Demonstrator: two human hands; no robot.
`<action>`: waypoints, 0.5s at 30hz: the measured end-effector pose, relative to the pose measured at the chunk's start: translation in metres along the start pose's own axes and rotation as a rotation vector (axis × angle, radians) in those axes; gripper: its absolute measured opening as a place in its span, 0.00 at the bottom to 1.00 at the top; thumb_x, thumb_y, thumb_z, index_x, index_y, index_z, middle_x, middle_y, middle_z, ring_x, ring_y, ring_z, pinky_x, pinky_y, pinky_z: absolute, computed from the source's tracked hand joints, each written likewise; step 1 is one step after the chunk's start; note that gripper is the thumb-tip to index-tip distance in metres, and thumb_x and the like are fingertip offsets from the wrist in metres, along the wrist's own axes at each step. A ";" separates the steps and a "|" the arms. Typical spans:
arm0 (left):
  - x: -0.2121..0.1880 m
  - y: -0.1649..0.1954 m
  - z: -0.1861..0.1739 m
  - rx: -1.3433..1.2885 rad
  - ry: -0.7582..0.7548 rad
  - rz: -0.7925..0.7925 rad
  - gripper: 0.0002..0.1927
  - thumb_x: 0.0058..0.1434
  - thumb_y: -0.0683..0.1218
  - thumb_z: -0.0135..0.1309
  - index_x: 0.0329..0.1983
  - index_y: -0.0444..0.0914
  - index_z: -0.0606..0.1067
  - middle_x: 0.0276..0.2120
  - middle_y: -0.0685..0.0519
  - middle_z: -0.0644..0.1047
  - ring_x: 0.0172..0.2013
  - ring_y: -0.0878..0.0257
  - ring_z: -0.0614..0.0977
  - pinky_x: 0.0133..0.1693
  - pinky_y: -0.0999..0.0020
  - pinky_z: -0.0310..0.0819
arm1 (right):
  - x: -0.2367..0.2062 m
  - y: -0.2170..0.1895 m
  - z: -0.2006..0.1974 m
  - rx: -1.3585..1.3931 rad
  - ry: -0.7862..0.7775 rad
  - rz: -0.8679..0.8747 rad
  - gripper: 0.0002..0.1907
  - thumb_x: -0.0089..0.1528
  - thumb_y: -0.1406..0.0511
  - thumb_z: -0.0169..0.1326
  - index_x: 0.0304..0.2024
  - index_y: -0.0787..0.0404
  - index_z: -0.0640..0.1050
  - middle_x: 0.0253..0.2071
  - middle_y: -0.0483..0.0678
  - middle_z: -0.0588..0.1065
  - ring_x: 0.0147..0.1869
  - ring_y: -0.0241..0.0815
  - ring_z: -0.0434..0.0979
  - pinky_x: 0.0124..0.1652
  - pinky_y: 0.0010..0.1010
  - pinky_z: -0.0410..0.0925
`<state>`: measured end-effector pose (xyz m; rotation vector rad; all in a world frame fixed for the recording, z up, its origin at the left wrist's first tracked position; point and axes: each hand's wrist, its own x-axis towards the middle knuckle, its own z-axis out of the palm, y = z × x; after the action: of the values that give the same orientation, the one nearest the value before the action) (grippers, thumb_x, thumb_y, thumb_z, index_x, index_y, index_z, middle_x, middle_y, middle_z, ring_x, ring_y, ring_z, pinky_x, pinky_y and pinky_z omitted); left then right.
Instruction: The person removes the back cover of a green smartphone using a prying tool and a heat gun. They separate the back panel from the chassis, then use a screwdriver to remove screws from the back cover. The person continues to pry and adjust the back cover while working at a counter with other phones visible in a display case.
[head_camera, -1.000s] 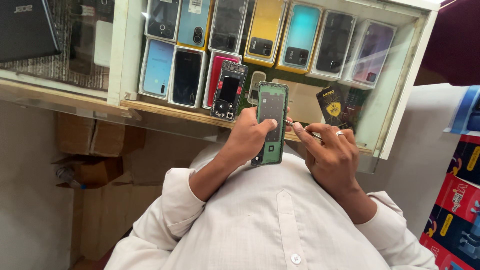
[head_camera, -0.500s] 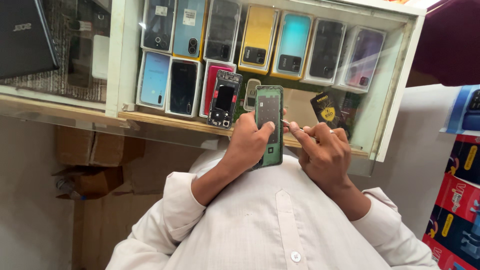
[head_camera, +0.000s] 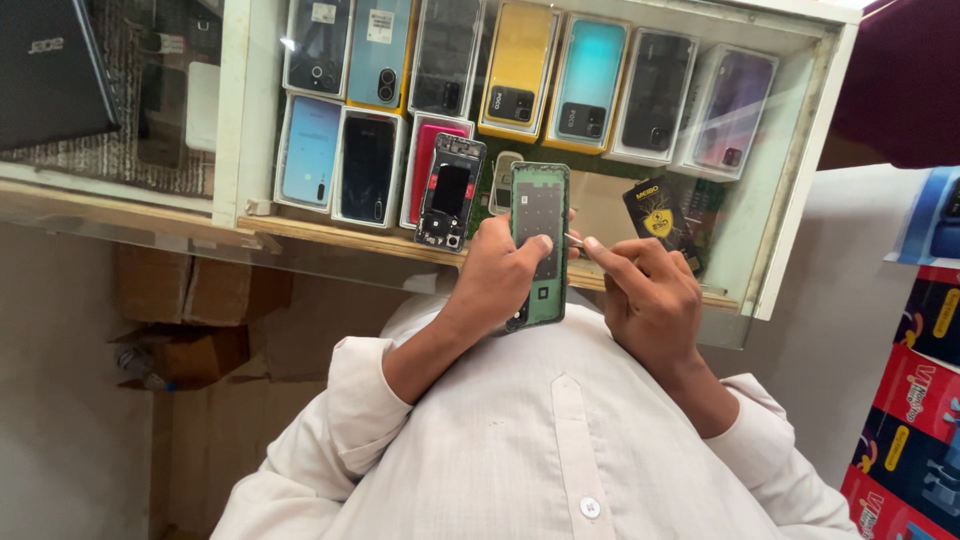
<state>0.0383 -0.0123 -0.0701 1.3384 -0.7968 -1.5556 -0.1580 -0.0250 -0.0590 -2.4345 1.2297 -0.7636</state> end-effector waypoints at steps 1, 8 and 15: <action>0.000 0.000 0.000 -0.018 -0.003 0.007 0.18 0.63 0.35 0.43 0.54 0.28 0.77 0.40 0.46 0.84 0.42 0.61 0.87 0.45 0.69 0.81 | -0.001 0.000 0.000 0.004 0.002 0.004 0.21 0.59 0.76 0.62 0.53 0.53 0.83 0.37 0.40 0.75 0.31 0.38 0.68 0.37 0.32 0.63; -0.003 0.000 0.003 0.043 0.012 0.018 0.18 0.63 0.35 0.44 0.54 0.28 0.76 0.40 0.46 0.85 0.42 0.61 0.88 0.46 0.68 0.82 | -0.002 -0.002 -0.001 -0.049 -0.027 -0.011 0.22 0.58 0.75 0.62 0.52 0.52 0.83 0.39 0.40 0.76 0.30 0.38 0.67 0.35 0.32 0.62; -0.011 0.000 0.007 0.152 0.057 0.056 0.18 0.64 0.37 0.43 0.55 0.29 0.76 0.38 0.45 0.85 0.42 0.60 0.88 0.44 0.67 0.83 | -0.003 -0.006 0.001 -0.129 -0.011 -0.026 0.22 0.57 0.74 0.62 0.52 0.50 0.84 0.35 0.40 0.74 0.30 0.39 0.67 0.35 0.32 0.62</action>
<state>0.0313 -0.0032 -0.0642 1.4512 -0.9238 -1.4302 -0.1554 -0.0191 -0.0580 -2.5585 1.2820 -0.6967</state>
